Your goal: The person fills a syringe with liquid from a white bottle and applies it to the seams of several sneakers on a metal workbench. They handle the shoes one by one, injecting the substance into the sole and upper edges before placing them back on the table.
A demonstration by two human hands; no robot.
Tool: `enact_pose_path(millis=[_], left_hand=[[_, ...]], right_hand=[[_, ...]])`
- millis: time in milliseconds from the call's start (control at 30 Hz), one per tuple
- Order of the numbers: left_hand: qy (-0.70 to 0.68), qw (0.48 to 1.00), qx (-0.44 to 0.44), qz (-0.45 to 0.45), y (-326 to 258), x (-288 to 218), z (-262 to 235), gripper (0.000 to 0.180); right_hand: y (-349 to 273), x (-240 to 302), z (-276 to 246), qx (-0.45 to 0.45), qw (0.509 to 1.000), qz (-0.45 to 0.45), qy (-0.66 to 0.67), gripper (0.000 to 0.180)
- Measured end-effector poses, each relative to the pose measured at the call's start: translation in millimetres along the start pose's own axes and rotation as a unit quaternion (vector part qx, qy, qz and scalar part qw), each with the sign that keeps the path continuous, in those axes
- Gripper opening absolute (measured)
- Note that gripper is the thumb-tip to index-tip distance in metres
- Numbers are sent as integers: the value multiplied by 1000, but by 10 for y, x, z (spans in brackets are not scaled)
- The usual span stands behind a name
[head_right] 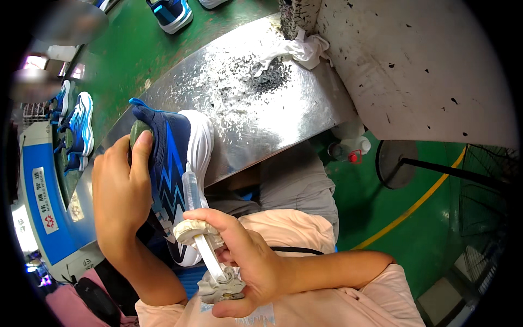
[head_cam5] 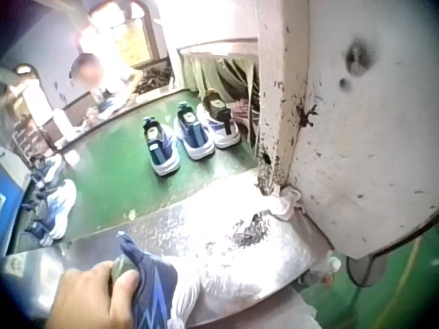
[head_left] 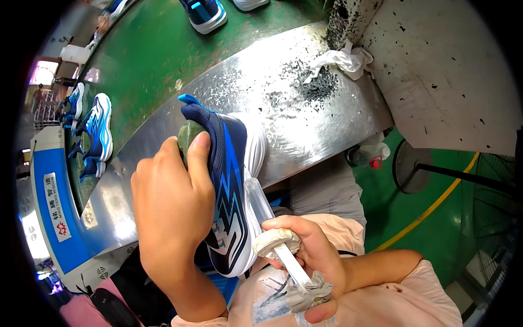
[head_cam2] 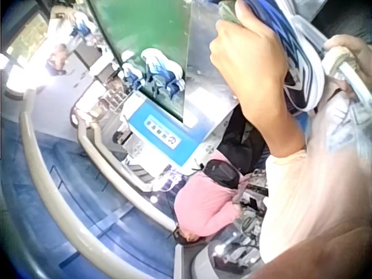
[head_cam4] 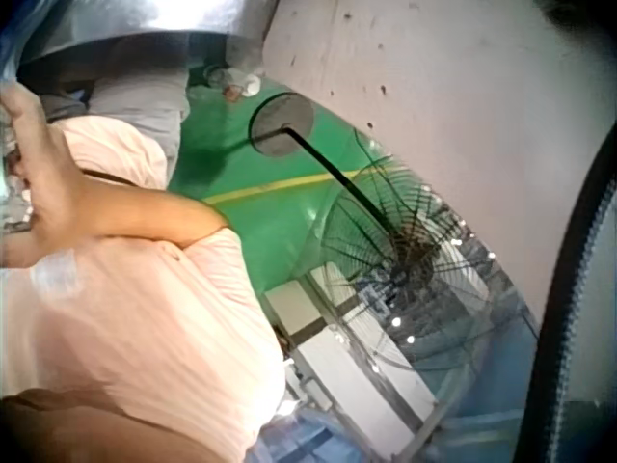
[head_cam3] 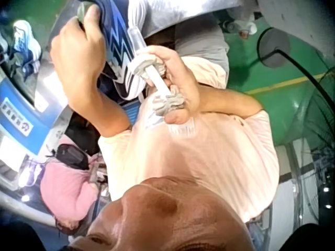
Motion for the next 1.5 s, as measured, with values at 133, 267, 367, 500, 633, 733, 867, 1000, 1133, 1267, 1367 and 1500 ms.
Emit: enact_pose_path(millis=[133, 267, 367, 500, 633, 733, 867, 1000, 1133, 1267, 1367, 1500], left_hand=[[-64, 997, 38, -31, -41, 132, 60, 32], [-146, 980, -57, 123, -394, 122, 8, 48], [-171, 945, 54, 273, -481, 285, -35, 58], [-135, 922, -45, 360, -649, 907, -17, 32], [-163, 925, -180, 292, -975, 1228, 106, 20], [-149, 940, -215, 220, -1186, 1303, 204, 20], [-144, 944, -224, 194, -1264, 1297, 297, 25], [-114, 943, -237, 206, -1379, 1334, 399, 33], [-109, 949, -232, 184, -1509, 1366, 466, 40], [-70, 950, -249, 172, -1599, 1354, 546, 42], [-60, 941, -290, 165, -1599, 1345, 580, 39], [-56, 944, -288, 151, -1574, 1345, 582, 37]], right_hand=[[-53, -36, -76, -160, 956, 238, 64, 109], [114, -39, -544, -217, 906, 125, 341, 100], [529, -211, -661, -133, 865, 171, 452, 94], [1107, -356, -246, -19, 860, 328, 391, 99], [1429, -264, 233, 79, 890, 408, 189, 111], [1479, -199, 486, 146, 893, 407, 124, 128], [1487, -81, 549, 182, 897, 396, 69, 133], [1351, 20, 464, 109, 877, 467, -37, 135], [1190, 145, 404, 47, 884, 465, -18, 135], [1025, 379, 273, 9, 875, 469, -123, 114], [826, 501, 83, 34, 895, 436, -87, 112], [458, 573, -202, 27, 920, 390, 15, 127]])
Point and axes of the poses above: each hand's wrist, its own y-axis towards the middle knuckle, its own z-axis out of the palm, x = y × z, the point moved 6 cm from there along y, towards the middle knuckle, and after that the axes turned 6 degrees about -z, right-handed, at the moved point
